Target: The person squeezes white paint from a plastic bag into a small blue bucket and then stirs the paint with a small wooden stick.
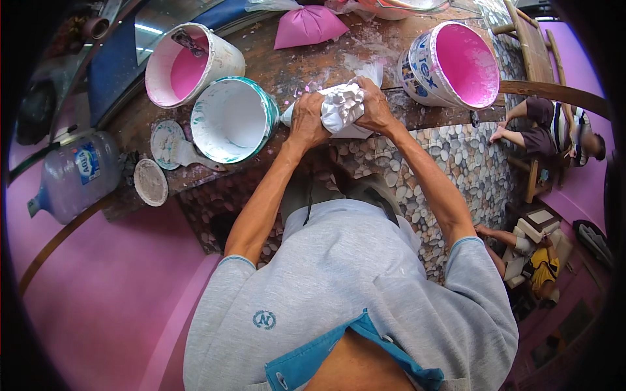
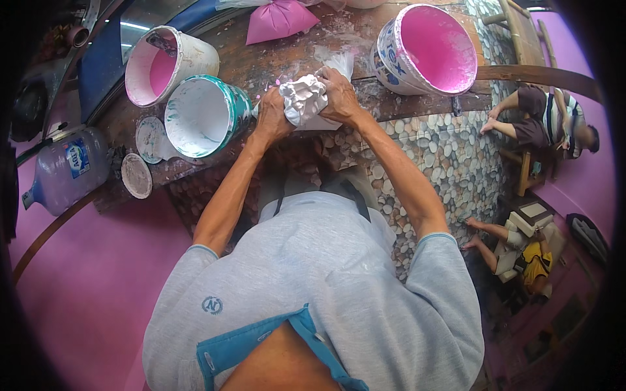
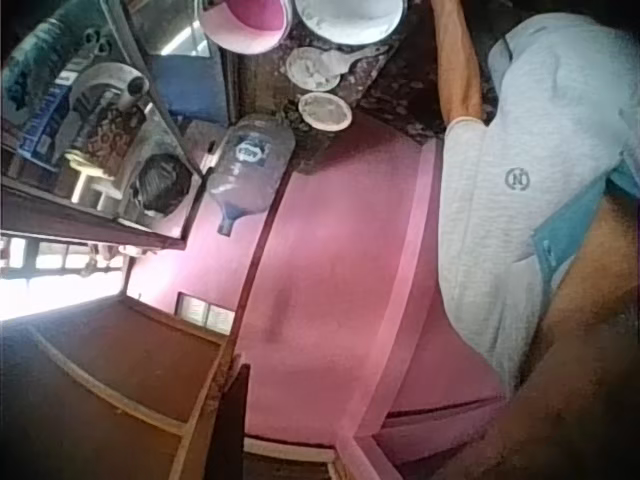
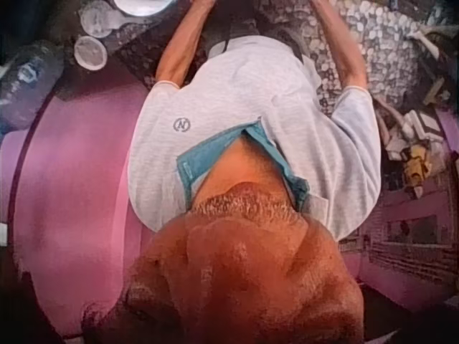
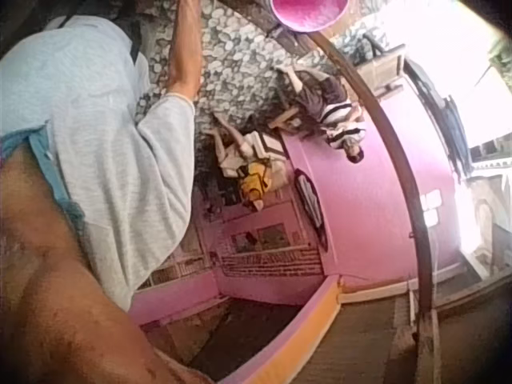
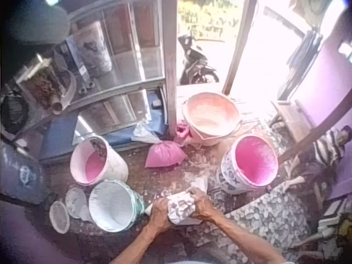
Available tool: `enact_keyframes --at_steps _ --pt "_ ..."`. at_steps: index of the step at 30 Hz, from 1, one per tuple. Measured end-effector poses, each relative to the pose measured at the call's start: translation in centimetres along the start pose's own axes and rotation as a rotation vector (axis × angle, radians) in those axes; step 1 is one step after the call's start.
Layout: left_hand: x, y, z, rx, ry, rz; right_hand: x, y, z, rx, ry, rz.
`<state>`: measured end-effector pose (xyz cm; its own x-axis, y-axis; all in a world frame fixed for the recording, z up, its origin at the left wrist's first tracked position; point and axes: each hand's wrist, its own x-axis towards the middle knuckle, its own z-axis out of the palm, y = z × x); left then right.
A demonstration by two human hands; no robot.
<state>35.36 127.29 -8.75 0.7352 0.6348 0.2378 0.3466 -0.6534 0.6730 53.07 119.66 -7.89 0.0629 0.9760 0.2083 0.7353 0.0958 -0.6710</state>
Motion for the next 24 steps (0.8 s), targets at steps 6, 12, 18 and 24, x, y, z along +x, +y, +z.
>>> enact_keyframes --at_steps 6,12,18,24 --pt "-0.3 -0.6 1.5 -0.018 -0.078 -0.146 0.0 0.3 1.0 0.065 -0.023 0.134" --pt "-0.1 -1.5 2.5 -0.105 0.069 -0.022 0.0 -0.7 0.2 0.073 -0.028 0.116" --pt "0.2 -0.6 1.6 -0.077 0.042 -0.119 0.2 0.0 1.6 0.106 -0.037 0.184" --pt "0.7 1.4 0.5 -0.006 0.125 -0.2 1.1 -1.4 0.5 0.184 -0.106 0.403"
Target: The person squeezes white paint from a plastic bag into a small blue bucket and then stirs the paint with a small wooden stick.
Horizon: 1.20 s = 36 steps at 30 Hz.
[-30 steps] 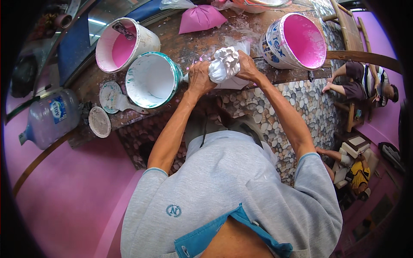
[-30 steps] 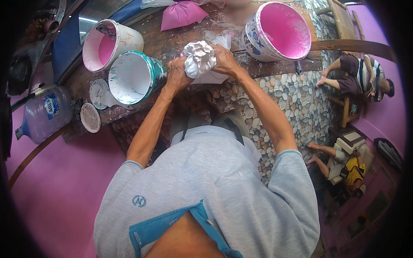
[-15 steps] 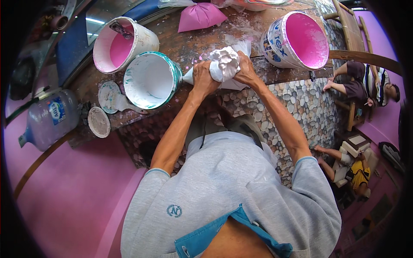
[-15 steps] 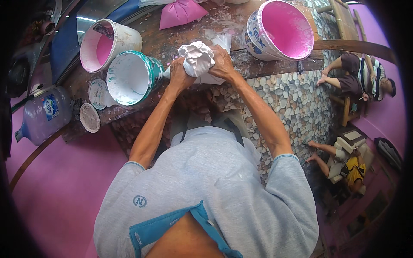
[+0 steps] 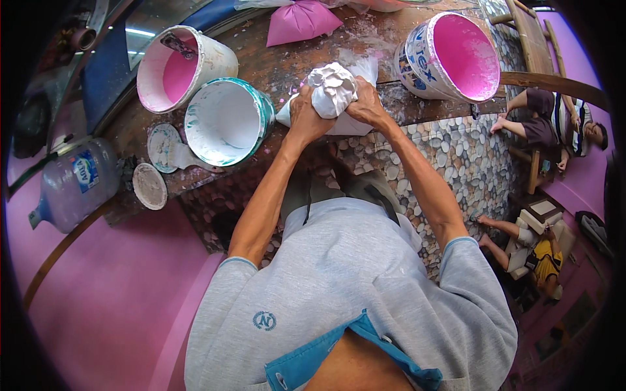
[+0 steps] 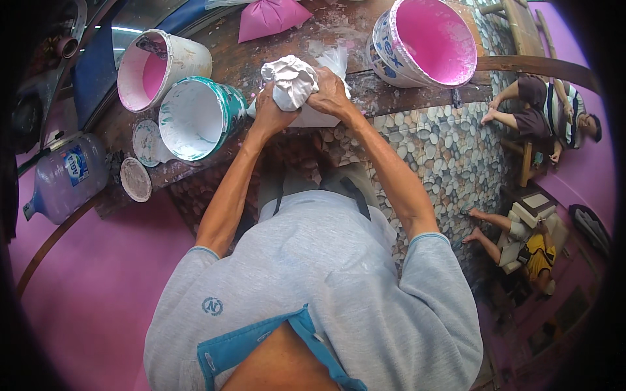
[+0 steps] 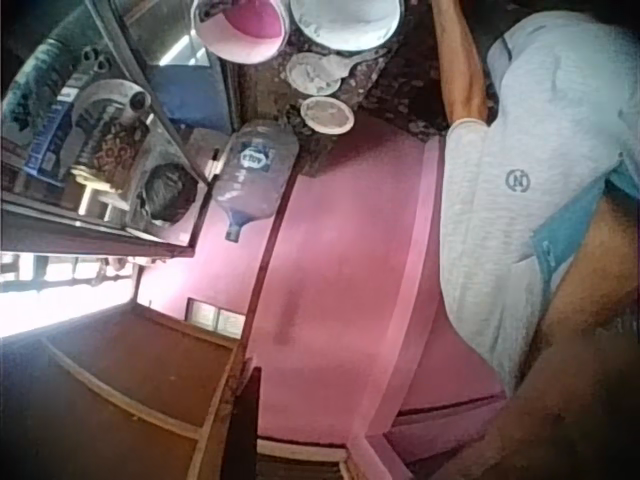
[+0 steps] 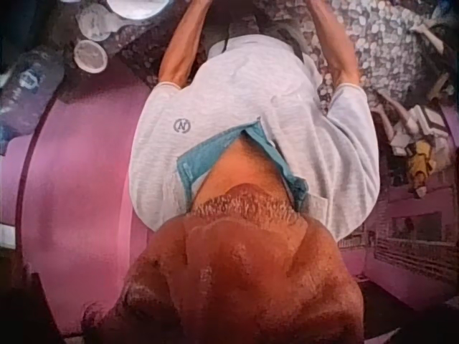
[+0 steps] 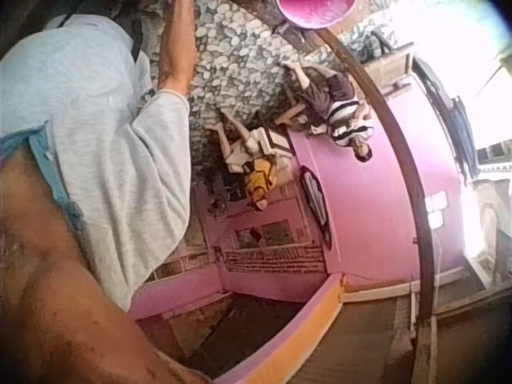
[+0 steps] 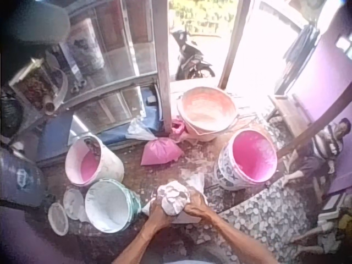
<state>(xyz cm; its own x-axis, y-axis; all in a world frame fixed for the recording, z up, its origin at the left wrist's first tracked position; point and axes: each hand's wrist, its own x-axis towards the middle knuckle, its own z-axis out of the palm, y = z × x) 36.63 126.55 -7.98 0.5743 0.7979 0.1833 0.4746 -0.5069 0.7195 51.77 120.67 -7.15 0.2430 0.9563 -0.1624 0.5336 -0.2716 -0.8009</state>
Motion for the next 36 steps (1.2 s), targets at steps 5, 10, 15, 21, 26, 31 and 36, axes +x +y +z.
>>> enact_keyframes --at_steps 5,10,15,21,26,31,36 --pt "0.5 -0.9 0.4 -0.083 -0.098 -0.047 -0.3 0.1 0.3 0.131 0.055 -0.016" --pt "0.3 -1.9 1.6 -0.248 -0.038 -0.125 -0.5 0.3 -0.4 0.191 -0.073 -0.09" --pt "0.6 -2.2 1.3 -0.209 -0.242 -0.18 -0.2 1.1 -0.2 0.279 -0.093 -0.093" --pt "2.6 -0.8 -0.9 0.102 -0.782 -0.219 1.1 0.6 -1.2 0.346 -0.286 -0.095" --pt "2.4 -0.5 -1.9 -0.036 -0.773 -0.181 0.8 0.6 -0.4 0.363 -0.232 -0.055" --pt "1.7 0.4 -3.0 -0.406 -0.636 -0.129 0.1 0.6 0.4 0.397 -0.118 -0.02" --pt "0.9 1.0 -1.0 -0.319 -0.458 -0.186 1.4 2.4 2.3 -0.013 -0.003 -0.34"
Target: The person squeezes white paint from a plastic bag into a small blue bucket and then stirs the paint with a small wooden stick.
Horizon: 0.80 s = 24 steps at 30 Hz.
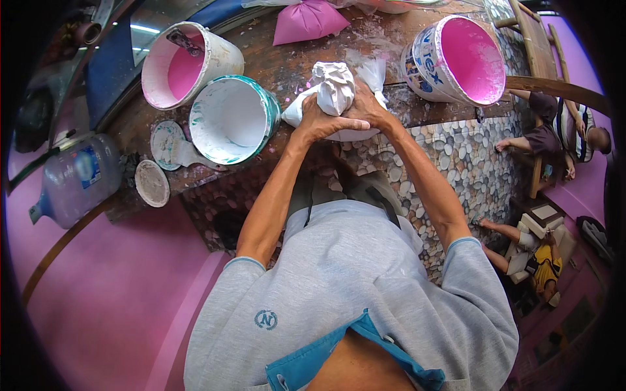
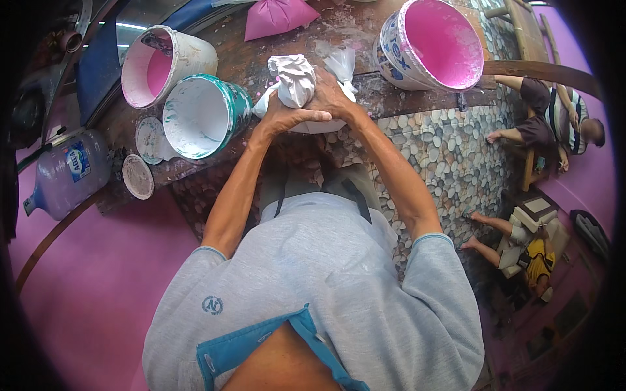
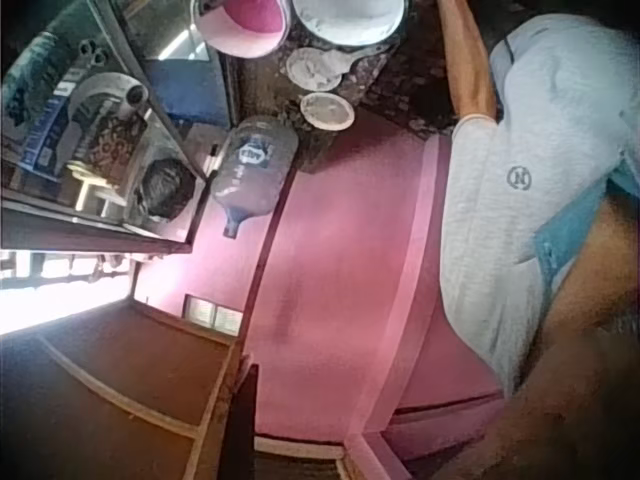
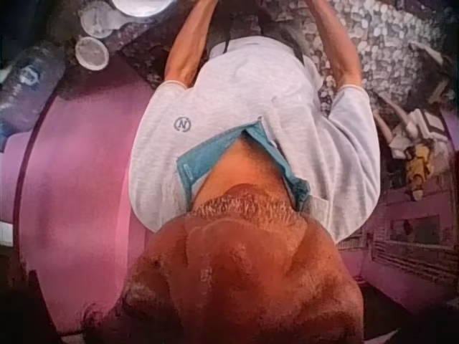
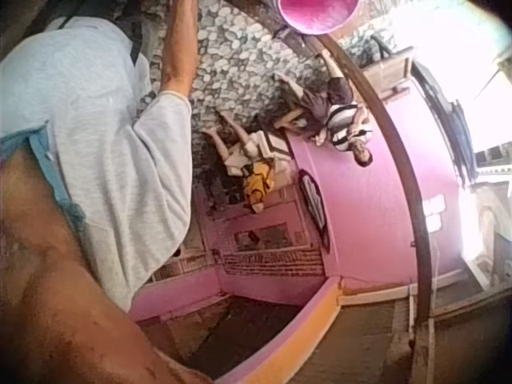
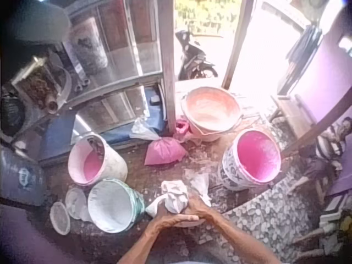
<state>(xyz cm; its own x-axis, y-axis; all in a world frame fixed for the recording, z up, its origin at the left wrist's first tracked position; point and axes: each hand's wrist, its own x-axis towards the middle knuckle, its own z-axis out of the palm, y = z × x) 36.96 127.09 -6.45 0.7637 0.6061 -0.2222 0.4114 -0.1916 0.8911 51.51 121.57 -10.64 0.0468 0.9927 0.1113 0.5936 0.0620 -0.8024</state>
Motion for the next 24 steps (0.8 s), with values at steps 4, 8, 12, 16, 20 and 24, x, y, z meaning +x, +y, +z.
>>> enact_keyframes --at_steps 4,8,12,16,20,24 --pt "0.4 -0.6 0.5 -0.21 0.088 -0.094 -1.0 0.4 -0.4 -0.103 -0.192 -0.111" --pt "0.2 -0.7 0.4 -0.168 0.072 -0.052 -1.4 -0.3 -0.7 -0.213 -0.166 -0.136" --pt "0.6 -1.8 0.7 -0.317 0.073 -0.167 -0.8 -1.5 -2.2 0.095 -0.296 0.049" --pt "0.5 -1.4 0.7 -0.215 0.115 -0.147 -0.9 -3.2 -5.4 0.936 -0.38 0.425" --pt "0.9 -3.3 1.5 -0.02 0.179 0.068 -0.4 -4.7 -5.1 0.574 -0.407 0.407" --pt "1.5 -4.4 3.2 0.118 0.375 0.179 0.0 -4.3 -2.9 0.33 -0.17 0.294"
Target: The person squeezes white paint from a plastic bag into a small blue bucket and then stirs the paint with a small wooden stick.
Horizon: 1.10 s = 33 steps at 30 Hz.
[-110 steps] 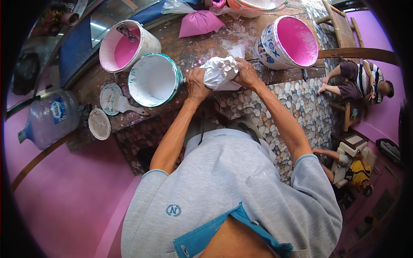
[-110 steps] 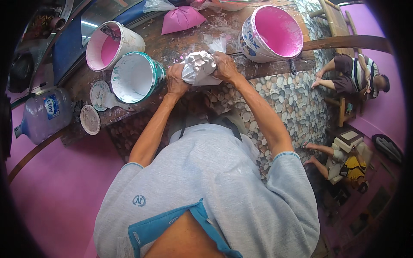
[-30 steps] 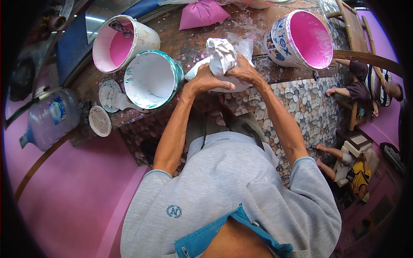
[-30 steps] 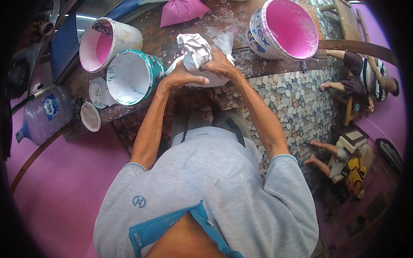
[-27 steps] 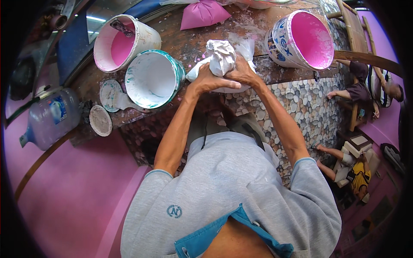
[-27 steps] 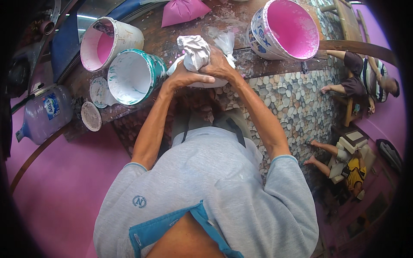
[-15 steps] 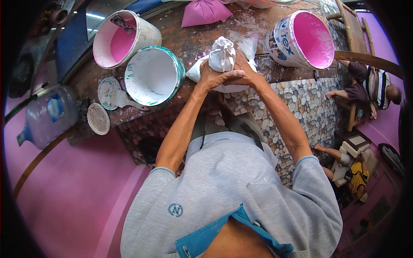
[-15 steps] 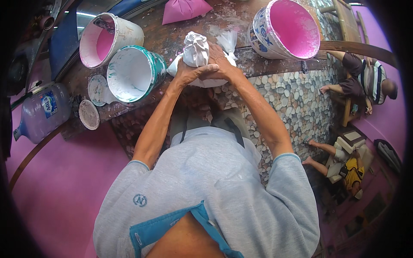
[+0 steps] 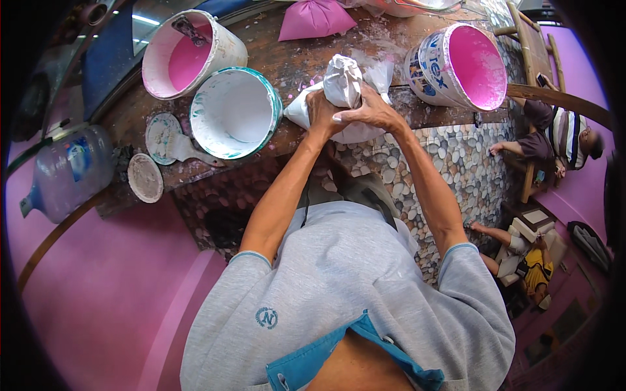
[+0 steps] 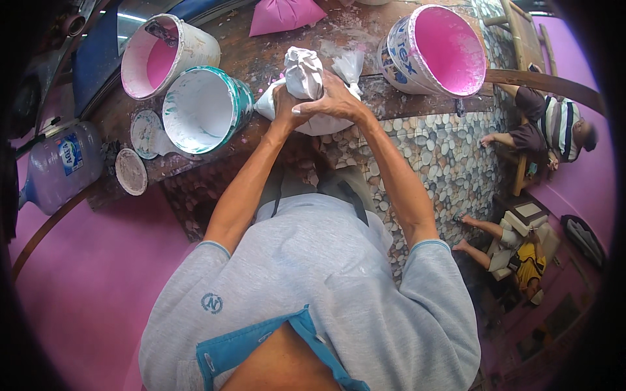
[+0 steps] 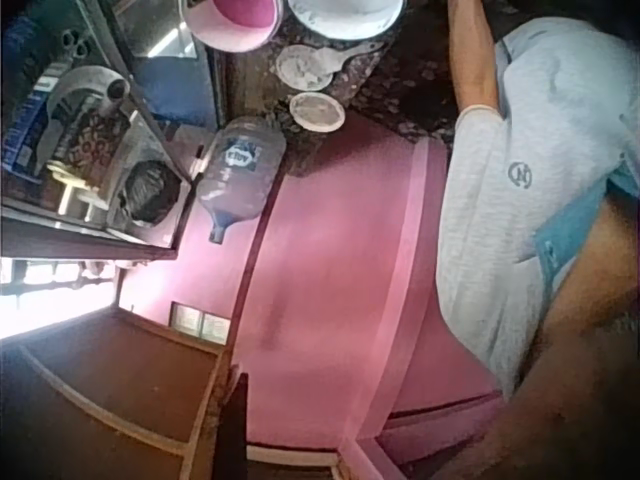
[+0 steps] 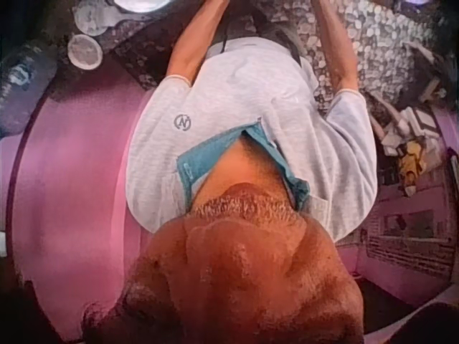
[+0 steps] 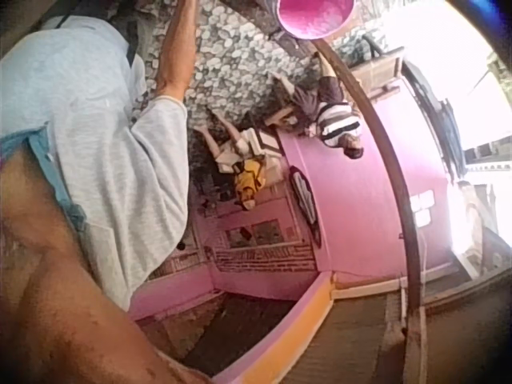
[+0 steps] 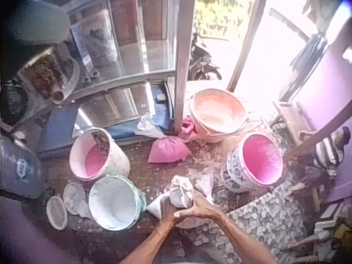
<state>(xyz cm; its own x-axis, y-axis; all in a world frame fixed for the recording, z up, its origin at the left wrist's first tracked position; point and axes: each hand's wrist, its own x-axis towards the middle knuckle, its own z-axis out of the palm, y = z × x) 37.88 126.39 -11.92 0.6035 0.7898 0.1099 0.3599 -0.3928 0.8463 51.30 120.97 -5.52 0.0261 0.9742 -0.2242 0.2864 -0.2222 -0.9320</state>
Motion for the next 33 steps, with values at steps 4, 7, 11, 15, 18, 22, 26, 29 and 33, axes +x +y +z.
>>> enact_keyframes --at_steps 4,7,11,15,18,22,26,29,33 --pt "-0.3 0.3 -0.1 0.125 -0.057 -0.179 1.0 2.0 -0.6 -0.19 -0.018 -0.025" --pt "-0.6 -0.1 -0.4 0.142 -0.073 -0.022 1.4 1.1 -1.2 -0.094 -0.084 0.052" --pt "-0.6 -0.5 -0.2 0.046 -0.043 -0.015 1.2 -0.1 -0.7 0.053 -0.066 0.118" --pt "-0.6 0.5 0.0 -0.017 -0.037 -0.065 0.4 -0.9 0.1 0.125 0.023 0.153" --pt "-0.6 1.3 -0.1 -0.009 -0.028 -0.043 -0.1 0.8 0.7 0.143 0.068 0.233" --pt "-0.8 2.7 -0.3 0.091 -0.055 -0.084 -1.0 0.1 1.4 0.11 0.192 0.241" --pt "-1.5 1.7 0.2 -0.003 0.066 0.056 -1.2 -2.6 1.8 -0.003 0.178 0.121" --pt "-1.7 2.9 -0.9 -0.026 0.017 0.052 -1.8 -4.6 2.1 -0.019 0.223 0.045" --pt "-2.5 5.6 -3.5 -0.045 -0.068 -0.016 -2.7 -8.9 1.7 -0.065 0.159 0.087"
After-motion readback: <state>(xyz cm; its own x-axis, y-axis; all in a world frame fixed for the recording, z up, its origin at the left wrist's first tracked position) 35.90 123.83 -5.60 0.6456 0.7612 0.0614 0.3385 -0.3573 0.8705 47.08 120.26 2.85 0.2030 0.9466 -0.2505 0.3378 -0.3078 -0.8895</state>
